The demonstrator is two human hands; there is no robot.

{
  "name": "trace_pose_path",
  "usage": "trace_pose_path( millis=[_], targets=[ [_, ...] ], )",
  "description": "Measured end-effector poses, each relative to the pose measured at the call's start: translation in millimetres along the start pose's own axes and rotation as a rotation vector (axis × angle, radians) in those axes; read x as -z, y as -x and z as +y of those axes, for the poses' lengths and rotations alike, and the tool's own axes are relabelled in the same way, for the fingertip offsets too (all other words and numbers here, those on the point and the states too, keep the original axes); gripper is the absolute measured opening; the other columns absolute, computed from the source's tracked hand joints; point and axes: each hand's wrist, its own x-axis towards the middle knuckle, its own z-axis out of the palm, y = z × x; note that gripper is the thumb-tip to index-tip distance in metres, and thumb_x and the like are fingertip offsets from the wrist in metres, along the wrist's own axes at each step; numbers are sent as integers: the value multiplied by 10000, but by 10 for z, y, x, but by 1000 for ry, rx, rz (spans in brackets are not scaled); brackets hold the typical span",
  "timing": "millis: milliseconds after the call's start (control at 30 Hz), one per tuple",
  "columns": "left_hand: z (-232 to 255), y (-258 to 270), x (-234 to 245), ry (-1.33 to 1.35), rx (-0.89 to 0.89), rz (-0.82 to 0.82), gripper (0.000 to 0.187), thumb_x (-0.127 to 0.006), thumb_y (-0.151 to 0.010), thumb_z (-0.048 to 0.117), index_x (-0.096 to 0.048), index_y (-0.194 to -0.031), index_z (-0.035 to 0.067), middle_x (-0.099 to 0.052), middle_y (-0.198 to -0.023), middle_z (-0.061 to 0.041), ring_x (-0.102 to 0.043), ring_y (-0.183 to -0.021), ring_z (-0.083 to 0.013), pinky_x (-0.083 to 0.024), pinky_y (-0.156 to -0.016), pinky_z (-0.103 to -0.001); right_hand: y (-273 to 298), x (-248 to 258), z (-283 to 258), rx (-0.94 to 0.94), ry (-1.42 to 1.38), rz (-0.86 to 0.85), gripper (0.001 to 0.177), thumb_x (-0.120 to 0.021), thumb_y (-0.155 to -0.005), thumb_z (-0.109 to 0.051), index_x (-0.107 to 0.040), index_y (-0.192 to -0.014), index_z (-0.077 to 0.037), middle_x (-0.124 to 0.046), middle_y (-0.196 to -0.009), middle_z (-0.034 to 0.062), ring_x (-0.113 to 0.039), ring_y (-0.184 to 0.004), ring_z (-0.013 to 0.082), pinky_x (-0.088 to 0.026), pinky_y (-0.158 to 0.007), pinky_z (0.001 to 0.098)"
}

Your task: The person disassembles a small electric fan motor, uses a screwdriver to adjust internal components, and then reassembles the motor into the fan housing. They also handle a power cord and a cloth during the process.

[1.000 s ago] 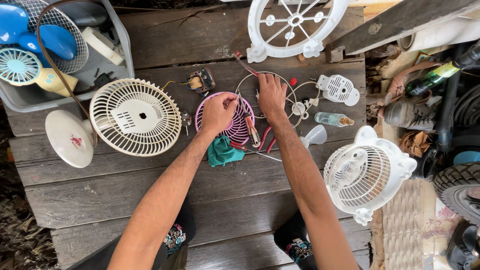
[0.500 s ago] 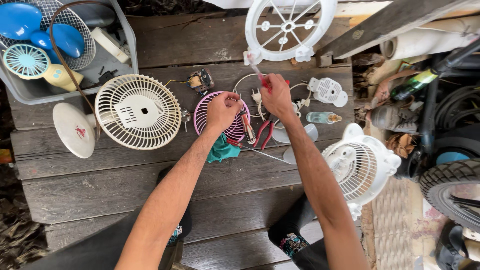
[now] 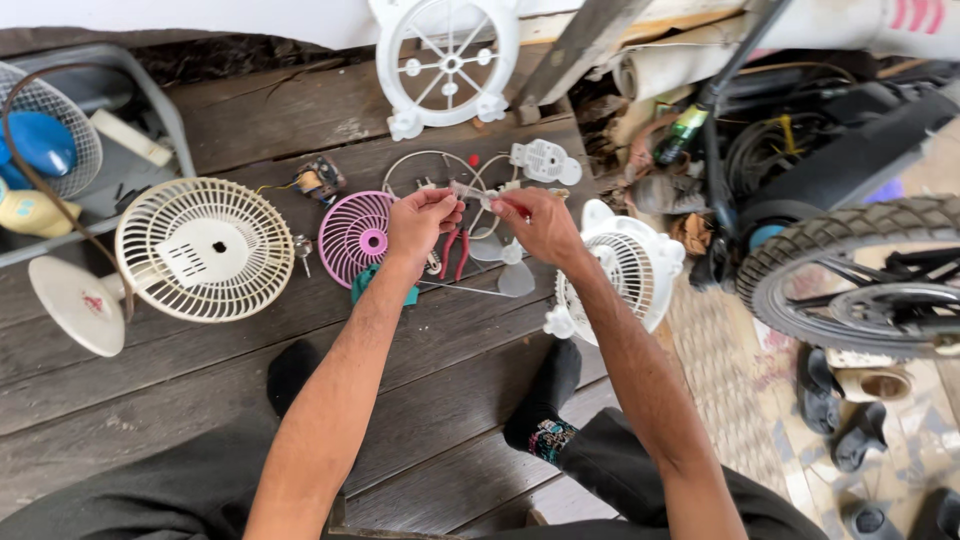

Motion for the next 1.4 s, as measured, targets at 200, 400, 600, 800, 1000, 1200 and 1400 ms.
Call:
trace_pose_path(
  millis=[200, 400, 600, 800, 1000, 1200, 1400],
  targets=[
    [213, 327, -244, 225, -25, -160, 204, -687, -978, 76, -711, -1149, -33, -765, -997, -117, -720, -853, -154, -598, -794, -277, 342, 388, -47, -243, 163, 27, 371, -688, -989, -412, -789, -1070, -64, -736, -889, 111, -646, -738, 195, -528, -637, 369],
    [297, 405, -547, 175, -7, -250, 213, -650, -980, 110, -699, -1148, -10, -776, -1018, -113, -733, -866, -155, -617, -810, -286, 565, 619, -321, -78, -9, 180, 392, -659, -1029, -407, -774, -1094, -37, -728, -866, 105, -623, -736, 196, -516, -648, 378],
    [277, 420, -724, 273, 8, -332, 240, -653, -963, 51, -712, -1185, -17, -757, -1019, -106, -711, -860, -154, -600, -811, -291, 613, 620, -286, -82, 101, 150, 377, -683, -1006, -409, -797, -1044, -51, -722, -766, 85, -607, -691, 194, -493, -633, 387],
    [334, 406, -776, 389, 113, -412, 198, -663, -1021, 94, -709, -1181, -13, -737, -966, -93, -686, -837, -152, -582, -786, -291, 640, 772, -25, -55, 63, 233, 380, -682, -1024, -420, -796, -1035, -59, -722, -791, 66, -600, -724, 174, -496, -637, 370],
    [477, 626, -872, 404, 148, -429, 217, -662, -996, 82, -707, -1198, 15, -738, -1006, -78, -685, -899, -150, -591, -838, -298, 647, 1014, -149, -26, 204, 281, 350, -719, -1011, -392, -819, -968, -60, -717, -742, 71, -590, -705, 189, -479, -655, 387],
    [613, 816, -878, 300, 120, -394, 193, -646, -1003, 67, -685, -1186, 17, -753, -989, -107, -704, -883, -162, -597, -844, -306, 642, 973, -361, -78, 93, 230, 351, -707, -1004, -404, -809, -1003, -68, -745, -791, 68, -618, -684, 171, -486, -575, 354],
    [623, 928, -824, 289, 82, -483, 232, -643, -1021, 71, -715, -1229, -2, -733, -952, -88, -680, -840, -140, -580, -801, -303, 806, 933, -371, -2, 5, 274, 367, -746, -982, -406, -797, -973, -43, -749, -828, 81, -650, -733, 167, -519, -629, 344]
  ],
)
